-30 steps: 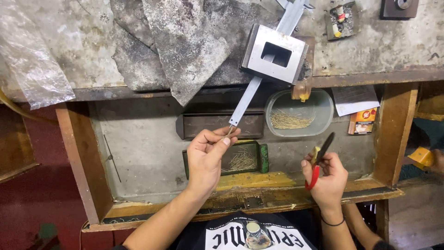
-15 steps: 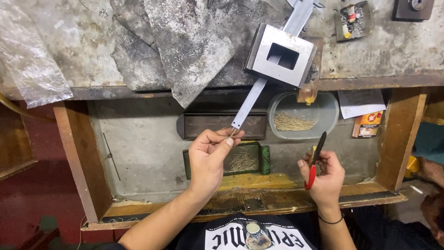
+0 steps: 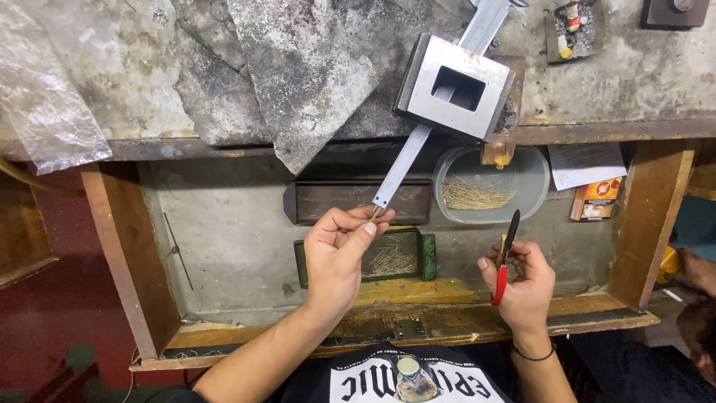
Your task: Cutting individual metal links from a wire coil using hand snips at a jewelry workbench.
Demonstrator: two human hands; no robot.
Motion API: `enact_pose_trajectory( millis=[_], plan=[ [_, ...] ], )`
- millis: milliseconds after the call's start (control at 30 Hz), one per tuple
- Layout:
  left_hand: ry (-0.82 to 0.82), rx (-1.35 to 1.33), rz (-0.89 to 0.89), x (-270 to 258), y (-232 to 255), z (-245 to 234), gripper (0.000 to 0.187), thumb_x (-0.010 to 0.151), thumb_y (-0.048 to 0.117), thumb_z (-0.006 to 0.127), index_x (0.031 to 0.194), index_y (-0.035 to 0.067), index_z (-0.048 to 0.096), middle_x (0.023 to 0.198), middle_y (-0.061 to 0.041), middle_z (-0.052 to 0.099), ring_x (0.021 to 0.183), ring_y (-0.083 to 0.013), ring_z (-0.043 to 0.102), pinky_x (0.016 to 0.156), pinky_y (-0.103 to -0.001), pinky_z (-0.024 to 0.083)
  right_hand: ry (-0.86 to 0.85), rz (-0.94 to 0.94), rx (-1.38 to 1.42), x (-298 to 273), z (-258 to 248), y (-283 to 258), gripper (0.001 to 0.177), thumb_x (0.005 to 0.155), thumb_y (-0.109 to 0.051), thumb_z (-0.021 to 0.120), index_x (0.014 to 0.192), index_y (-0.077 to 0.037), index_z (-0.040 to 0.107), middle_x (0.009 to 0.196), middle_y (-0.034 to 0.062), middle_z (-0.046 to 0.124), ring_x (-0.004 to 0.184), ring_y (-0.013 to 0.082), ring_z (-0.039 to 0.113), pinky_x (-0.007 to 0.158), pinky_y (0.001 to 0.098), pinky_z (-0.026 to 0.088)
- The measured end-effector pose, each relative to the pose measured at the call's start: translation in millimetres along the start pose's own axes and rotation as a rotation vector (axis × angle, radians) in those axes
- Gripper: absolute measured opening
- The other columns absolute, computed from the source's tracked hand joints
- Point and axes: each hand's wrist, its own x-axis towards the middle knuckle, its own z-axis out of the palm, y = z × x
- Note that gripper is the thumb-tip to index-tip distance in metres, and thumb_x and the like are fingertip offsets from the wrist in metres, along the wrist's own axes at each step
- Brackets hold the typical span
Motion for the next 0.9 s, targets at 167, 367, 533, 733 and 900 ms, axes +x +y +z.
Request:
enact_pose_trajectory(
  millis=[167, 367, 533, 733, 900],
  plan=[
    [-0.001, 0.021, 0.007, 0.2, -0.2, 0.3, 0.014, 0.091, -0.01, 0.063, 0.083, 0.002, 0.059, 0.109, -0.027, 0.071, 0.105, -0.04, 0.075, 0.095, -0.041, 0.064, -0.002, -0.007, -0.004, 0.5, 0.4, 4.4, 0.034, 0.081, -0.009, 0.083, 0.106, 0.0, 0.062, 0.098, 0.0122, 0.071, 0.088, 0.0201, 0.069, 0.079, 0.0298, 0.058],
    [0.007, 0.032, 0.014, 0.6, -0.8, 0.7, 0.013, 0.09, -0.01, 0.065, 0.084, 0.001, 0.061, 0.107, -0.025, 0.071, 0.103, -0.0395, 0.075, 0.094, -0.04, 0.065, -0.007, -0.005, -0.032, 0.3, -0.6, 4.3, 0.033, 0.081, -0.009, 0.083, 0.104, 0.0, 0.062, 0.098, 0.0126, 0.071, 0.087, 0.0206, 0.069, 0.079, 0.03, 0.058],
    [0.01, 0.034, -0.002, 0.3, 0.0, -0.5, 0.013, 0.089, -0.01, 0.065, 0.083, 0.001, 0.061, 0.109, -0.025, 0.07, 0.103, -0.0403, 0.075, 0.096, -0.041, 0.064, -0.005, -0.013, -0.023, 0.5, 0.3, 3.3, 0.033, 0.081, -0.01, 0.083, 0.105, 0.0, 0.063, 0.098, 0.0124, 0.07, 0.089, 0.0213, 0.07, 0.08, 0.0304, 0.058],
    [0.008, 0.023, -0.012, 0.0, 1.0, -0.3, 0.013, 0.089, -0.012, 0.064, 0.085, 0.0, 0.062, 0.11, -0.027, 0.07, 0.103, -0.0399, 0.075, 0.095, -0.041, 0.064, 0.015, 0.004, -0.027, -0.7, 0.1, 9.9, 0.032, 0.082, -0.011, 0.083, 0.103, -0.001, 0.061, 0.097, 0.0114, 0.071, 0.087, 0.0186, 0.068, 0.078, 0.0284, 0.055],
    [0.014, 0.033, -0.021, -0.1, 1.7, 0.4, 0.013, 0.089, -0.012, 0.063, 0.084, 0.0, 0.061, 0.109, -0.026, 0.069, 0.102, -0.0406, 0.076, 0.095, -0.041, 0.064, 0.011, 0.028, -0.006, -1.0, 0.3, 5.9, 0.03, 0.083, -0.008, 0.082, 0.103, -0.001, 0.061, 0.096, 0.0102, 0.07, 0.086, 0.0171, 0.067, 0.079, 0.0275, 0.056]
  ],
)
